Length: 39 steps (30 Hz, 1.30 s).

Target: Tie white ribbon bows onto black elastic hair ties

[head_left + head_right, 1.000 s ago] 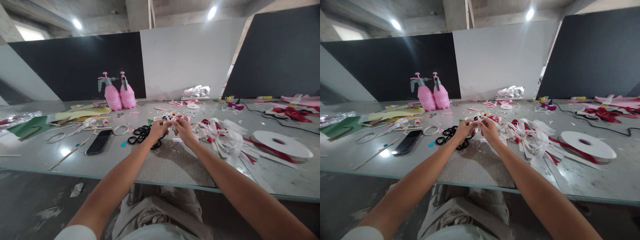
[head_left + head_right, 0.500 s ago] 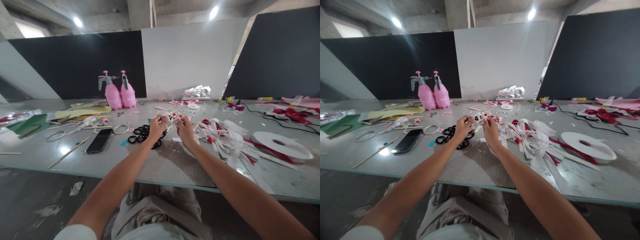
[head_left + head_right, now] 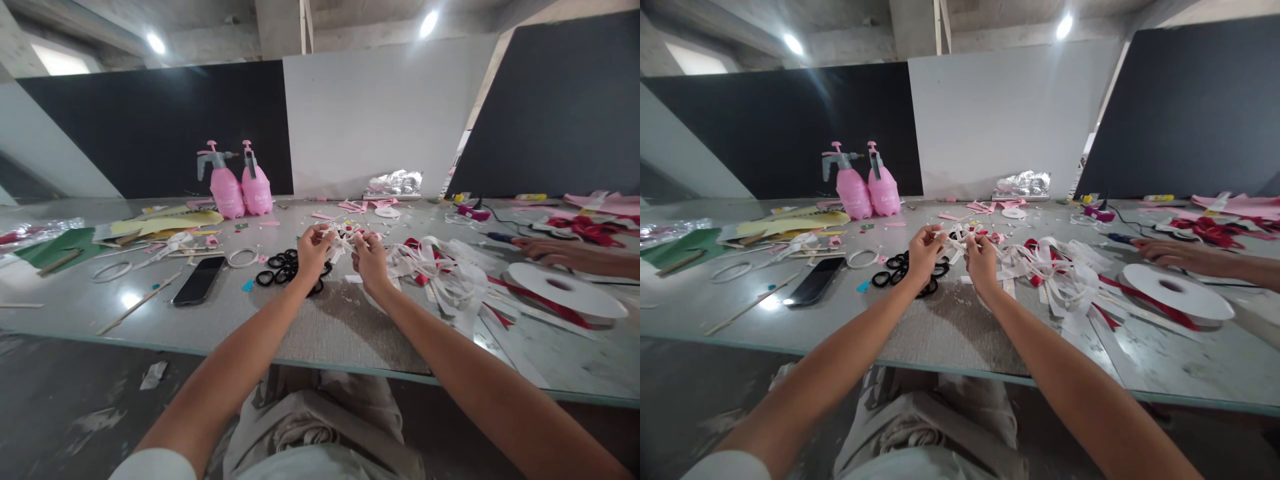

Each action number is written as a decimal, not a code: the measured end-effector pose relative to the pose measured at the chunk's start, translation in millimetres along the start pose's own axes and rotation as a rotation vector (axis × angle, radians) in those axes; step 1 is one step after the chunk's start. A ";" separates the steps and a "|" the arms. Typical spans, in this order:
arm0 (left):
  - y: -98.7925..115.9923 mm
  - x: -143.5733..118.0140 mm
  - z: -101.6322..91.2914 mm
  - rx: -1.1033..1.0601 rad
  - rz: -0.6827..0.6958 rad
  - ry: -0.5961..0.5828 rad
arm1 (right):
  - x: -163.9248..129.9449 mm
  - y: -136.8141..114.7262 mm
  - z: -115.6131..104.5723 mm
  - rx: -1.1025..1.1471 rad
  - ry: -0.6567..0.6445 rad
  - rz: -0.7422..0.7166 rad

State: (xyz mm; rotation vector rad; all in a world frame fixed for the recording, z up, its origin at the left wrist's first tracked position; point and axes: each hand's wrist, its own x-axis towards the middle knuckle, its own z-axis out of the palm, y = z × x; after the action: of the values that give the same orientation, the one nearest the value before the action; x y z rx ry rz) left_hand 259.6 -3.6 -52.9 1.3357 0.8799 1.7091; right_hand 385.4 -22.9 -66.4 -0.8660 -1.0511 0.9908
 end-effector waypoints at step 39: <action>1.2 -1.0 -5.5 0.114 -0.149 -0.276 | 2.1 -4.7 -4.9 -0.032 -0.073 -0.013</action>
State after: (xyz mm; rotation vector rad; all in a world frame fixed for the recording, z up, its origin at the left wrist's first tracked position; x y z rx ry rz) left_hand 254.2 -5.3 -53.4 1.4994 0.9011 1.3392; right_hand 391.6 -22.9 -62.8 -0.8537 -1.1362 1.0036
